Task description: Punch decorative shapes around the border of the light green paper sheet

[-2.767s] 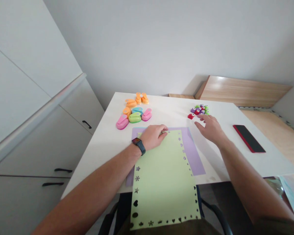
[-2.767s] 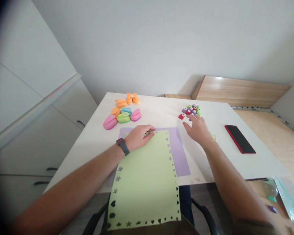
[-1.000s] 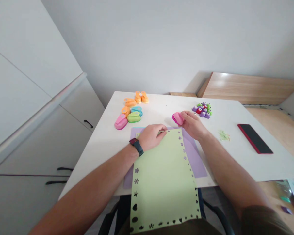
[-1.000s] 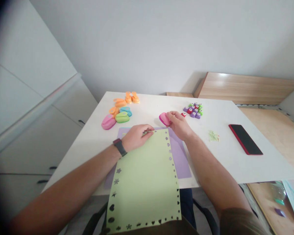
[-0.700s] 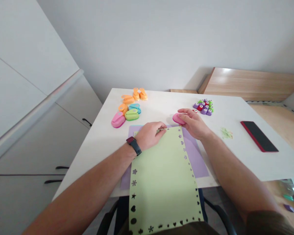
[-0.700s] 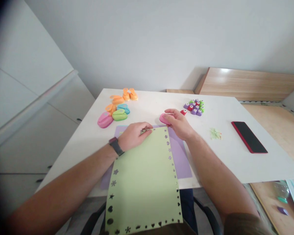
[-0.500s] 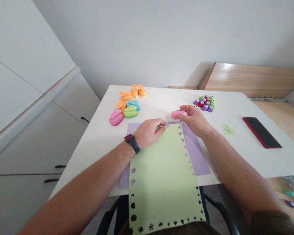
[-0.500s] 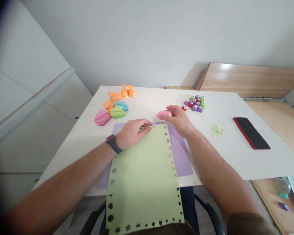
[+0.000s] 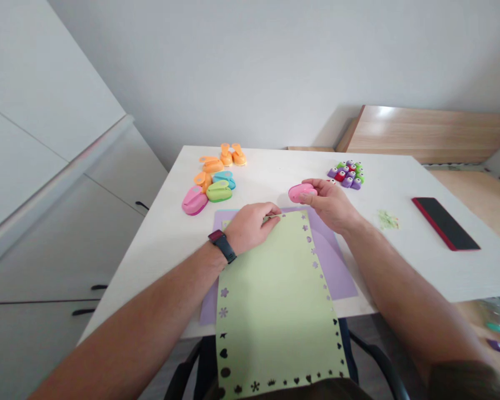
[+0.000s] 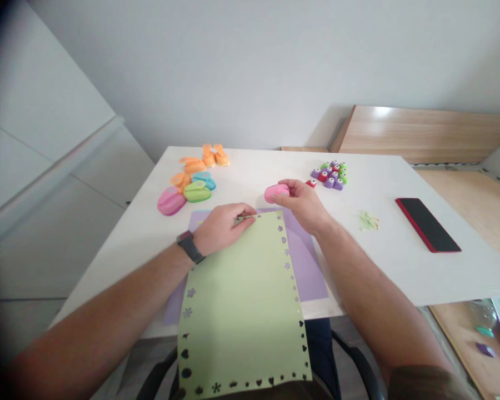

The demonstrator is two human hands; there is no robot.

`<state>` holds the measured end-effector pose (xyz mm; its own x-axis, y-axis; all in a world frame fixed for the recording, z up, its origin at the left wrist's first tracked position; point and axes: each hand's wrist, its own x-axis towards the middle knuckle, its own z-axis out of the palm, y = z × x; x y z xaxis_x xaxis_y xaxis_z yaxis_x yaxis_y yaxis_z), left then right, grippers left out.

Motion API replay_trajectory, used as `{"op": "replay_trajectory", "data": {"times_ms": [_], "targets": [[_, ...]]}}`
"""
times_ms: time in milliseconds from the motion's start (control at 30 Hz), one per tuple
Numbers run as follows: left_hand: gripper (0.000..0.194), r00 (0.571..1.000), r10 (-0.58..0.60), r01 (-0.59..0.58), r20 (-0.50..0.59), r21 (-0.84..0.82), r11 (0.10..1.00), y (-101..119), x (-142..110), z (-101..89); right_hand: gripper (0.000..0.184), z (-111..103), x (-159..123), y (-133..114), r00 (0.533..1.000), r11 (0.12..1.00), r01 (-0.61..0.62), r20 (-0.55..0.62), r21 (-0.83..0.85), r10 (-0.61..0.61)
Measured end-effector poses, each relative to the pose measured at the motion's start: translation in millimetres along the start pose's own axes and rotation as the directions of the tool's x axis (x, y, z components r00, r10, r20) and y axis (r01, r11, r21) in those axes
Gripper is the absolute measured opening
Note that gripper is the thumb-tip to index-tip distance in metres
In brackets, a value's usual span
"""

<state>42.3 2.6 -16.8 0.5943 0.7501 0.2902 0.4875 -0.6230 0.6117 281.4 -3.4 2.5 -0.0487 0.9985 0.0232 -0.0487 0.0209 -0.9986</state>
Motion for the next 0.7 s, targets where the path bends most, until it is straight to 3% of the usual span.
{"op": "replay_trajectory", "data": {"times_ms": [133,367,567,700], "targets": [[0.018,1.0,-0.001,0.001,-0.001,-0.005,1.0,-0.2,0.1,0.2,0.043,-0.4,0.2,-3.9,0.999,0.999,0.023,0.036,0.041,-0.024],[0.018,1.0,-0.001,0.001,-0.006,0.002,1.0,-0.2,-0.2,0.4,0.05,3.5,-8.3,-14.1,0.988,0.995,0.006,0.156,0.096,-0.021],[0.017,1.0,-0.004,0.004,-0.018,0.005,1.0,-0.2,-0.1,1.0,0.06,1.1,-8.3,-13.8,0.987,0.999,0.025,0.156,0.028,-0.029],[0.017,1.0,-0.001,0.001,-0.013,0.007,1.0,-0.4,0.0,1.0,0.048,-0.9,-7.5,-11.3,0.986,0.999,0.05,0.159,0.006,-0.05]]}}
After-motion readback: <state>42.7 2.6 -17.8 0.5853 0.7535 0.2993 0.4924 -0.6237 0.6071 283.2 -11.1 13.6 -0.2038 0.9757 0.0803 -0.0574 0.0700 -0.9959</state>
